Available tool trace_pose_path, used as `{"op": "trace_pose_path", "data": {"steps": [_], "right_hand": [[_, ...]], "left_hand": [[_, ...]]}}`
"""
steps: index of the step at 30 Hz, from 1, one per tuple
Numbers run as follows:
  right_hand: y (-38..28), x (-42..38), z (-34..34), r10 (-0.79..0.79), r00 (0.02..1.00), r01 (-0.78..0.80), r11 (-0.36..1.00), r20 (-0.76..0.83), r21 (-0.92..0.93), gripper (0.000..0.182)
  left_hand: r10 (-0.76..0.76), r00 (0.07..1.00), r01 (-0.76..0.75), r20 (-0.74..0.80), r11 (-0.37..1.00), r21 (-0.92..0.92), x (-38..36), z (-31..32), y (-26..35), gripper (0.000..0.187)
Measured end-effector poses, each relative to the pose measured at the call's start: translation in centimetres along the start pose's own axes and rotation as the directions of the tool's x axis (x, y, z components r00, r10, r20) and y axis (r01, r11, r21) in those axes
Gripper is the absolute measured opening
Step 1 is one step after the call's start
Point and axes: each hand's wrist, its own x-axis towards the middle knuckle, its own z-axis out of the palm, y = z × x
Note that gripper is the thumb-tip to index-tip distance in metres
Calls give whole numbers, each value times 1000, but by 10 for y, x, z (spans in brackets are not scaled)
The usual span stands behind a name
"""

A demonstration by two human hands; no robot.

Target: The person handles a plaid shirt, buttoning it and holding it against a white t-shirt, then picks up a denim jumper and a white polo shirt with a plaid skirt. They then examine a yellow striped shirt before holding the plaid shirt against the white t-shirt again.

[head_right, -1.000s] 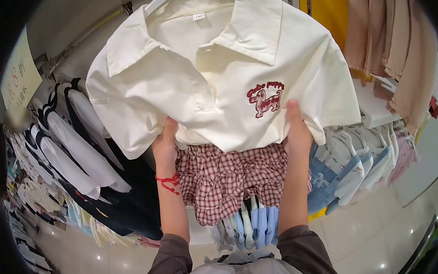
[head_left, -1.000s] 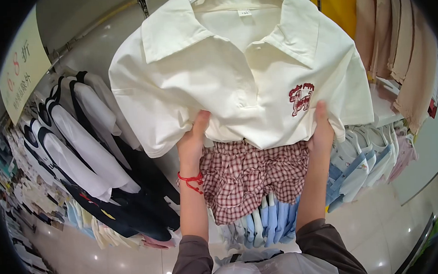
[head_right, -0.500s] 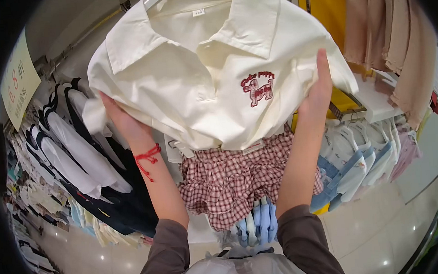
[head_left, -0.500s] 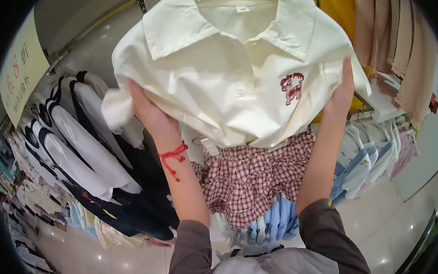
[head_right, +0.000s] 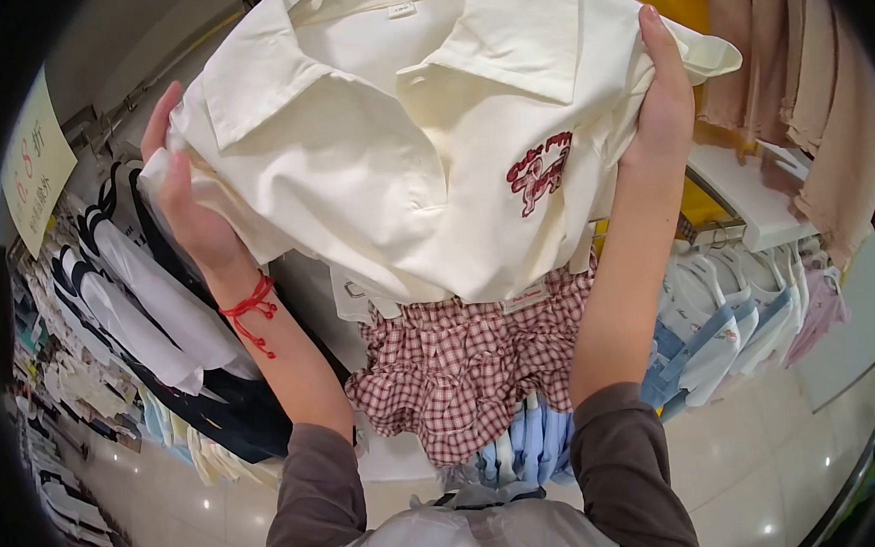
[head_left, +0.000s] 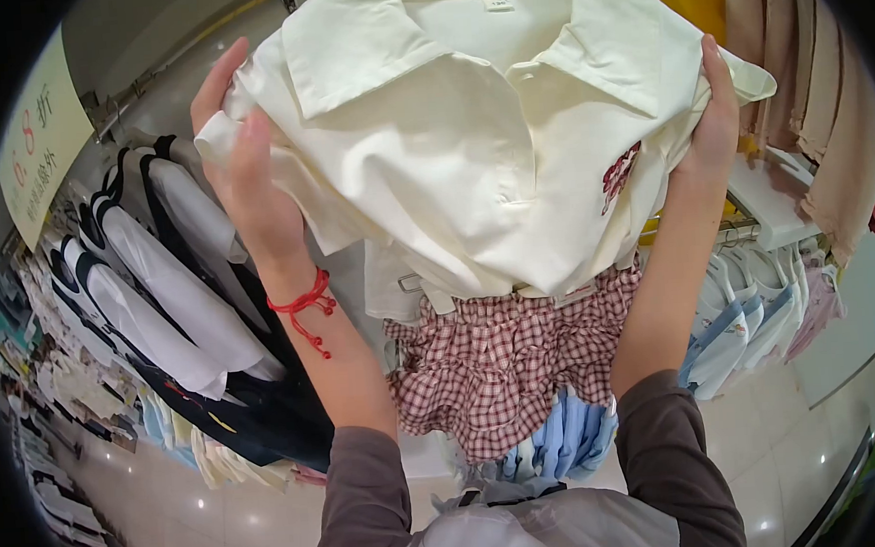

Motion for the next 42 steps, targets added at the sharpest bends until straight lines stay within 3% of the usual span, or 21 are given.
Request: {"op": "trace_pose_path", "data": {"steps": [3,9,12,15,16,17,20,24,25,28,30,34,38,40,42], "right_hand": [[7,0,0,-39,996,29,992,81,119,26],[-14,3,12,-221,975,220,974,6,52,28],[-19,-6,10,-242,970,244,965,-34,99,34],[-17,-39,-14,-198,978,199,980,-69,5,42],[-14,-52,-27,-178,980,178,984,-91,-13,43],[-10,-69,-38,-120,988,123,992,-92,23,38],[4,-110,-71,62,993,-48,989,-100,139,32],[19,-138,-112,203,977,-212,940,62,268,32],[20,-147,-114,223,975,-221,952,14,210,29],[21,-171,-120,289,949,-312,914,124,259,29],[27,-184,-123,307,934,-345,907,183,242,28],[28,-212,-108,369,905,-416,869,211,269,28],[17,-231,-87,337,911,-328,941,238,-79,42],[11,-248,-65,277,906,-188,940,319,-283,50],[8,-265,-41,290,915,-181,917,282,-355,58]], "left_hand": [[-44,987,84,-153,962,261,3,2,-11,31],[3,990,6,-138,998,68,18,22,-6,33],[45,985,-26,-168,993,118,10,24,-1,35],[10,982,15,-189,991,130,-30,14,1,36],[-57,974,69,-218,997,47,-49,14,3,37],[-130,962,124,-240,992,-38,-69,13,5,38],[-285,928,276,-242,959,-71,-117,-14,1,43],[-366,921,390,-135,882,264,-149,-47,14,40],[-376,923,381,-88,847,371,-153,-56,22,38],[-479,878,379,-17,671,637,-154,-59,58,32],[-501,863,269,58,554,788,-154,-57,77,32],[-385,922,189,37,532,825,-169,-66,104,32],[-249,968,153,-18,533,832,-185,-91,135,34],[-253,960,238,-122,502,832,-194,-115,168,35],[-191,962,268,-196,508,819,-200,-136,193,35]]}}
